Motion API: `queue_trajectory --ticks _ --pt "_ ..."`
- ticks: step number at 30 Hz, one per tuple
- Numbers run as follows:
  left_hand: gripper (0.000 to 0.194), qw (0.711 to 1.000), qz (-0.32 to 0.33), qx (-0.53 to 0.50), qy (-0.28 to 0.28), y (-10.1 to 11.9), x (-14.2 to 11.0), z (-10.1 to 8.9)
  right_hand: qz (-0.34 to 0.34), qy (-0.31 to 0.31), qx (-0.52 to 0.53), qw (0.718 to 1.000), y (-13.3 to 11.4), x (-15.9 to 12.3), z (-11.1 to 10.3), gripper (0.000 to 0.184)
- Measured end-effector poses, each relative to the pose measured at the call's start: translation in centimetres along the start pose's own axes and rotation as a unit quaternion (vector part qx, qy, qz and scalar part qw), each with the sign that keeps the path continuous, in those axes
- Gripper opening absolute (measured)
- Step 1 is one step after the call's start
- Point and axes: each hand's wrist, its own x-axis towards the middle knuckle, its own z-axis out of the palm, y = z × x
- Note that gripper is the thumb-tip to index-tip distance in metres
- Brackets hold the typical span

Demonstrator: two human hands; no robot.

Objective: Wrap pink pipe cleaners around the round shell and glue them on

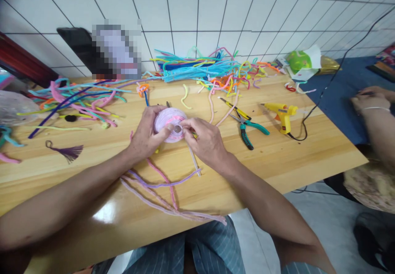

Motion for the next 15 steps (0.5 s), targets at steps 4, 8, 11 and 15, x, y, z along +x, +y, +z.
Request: queue_trajectory --ticks 4,8,11,15 --pt "0.041 1.0 0.001 0.001 -0.007 -0.09 -0.05 -0.06 -0.031 -0.006 -0.019 0.999 0.16 -0.06 0.1 0.017" --pt "0.042 1.0 0.005 -0.001 -0.001 -0.15 0.0 -0.07 -0.017 -0.025 0.012 0.999 0.25 0.16 -0.23 0.02" --pt "0.04 1.0 -0.003 -0.002 -0.006 -0.06 0.04 -0.11 0.046 -0.031 0.069 0.996 0.32 0.34 -0.25 0.018" --pt "0.044 1.0 -0.017 -0.012 -0.011 0.03 -0.04 -0.23 0.126 -0.036 0.135 0.982 0.42 0.45 0.15 0.014"
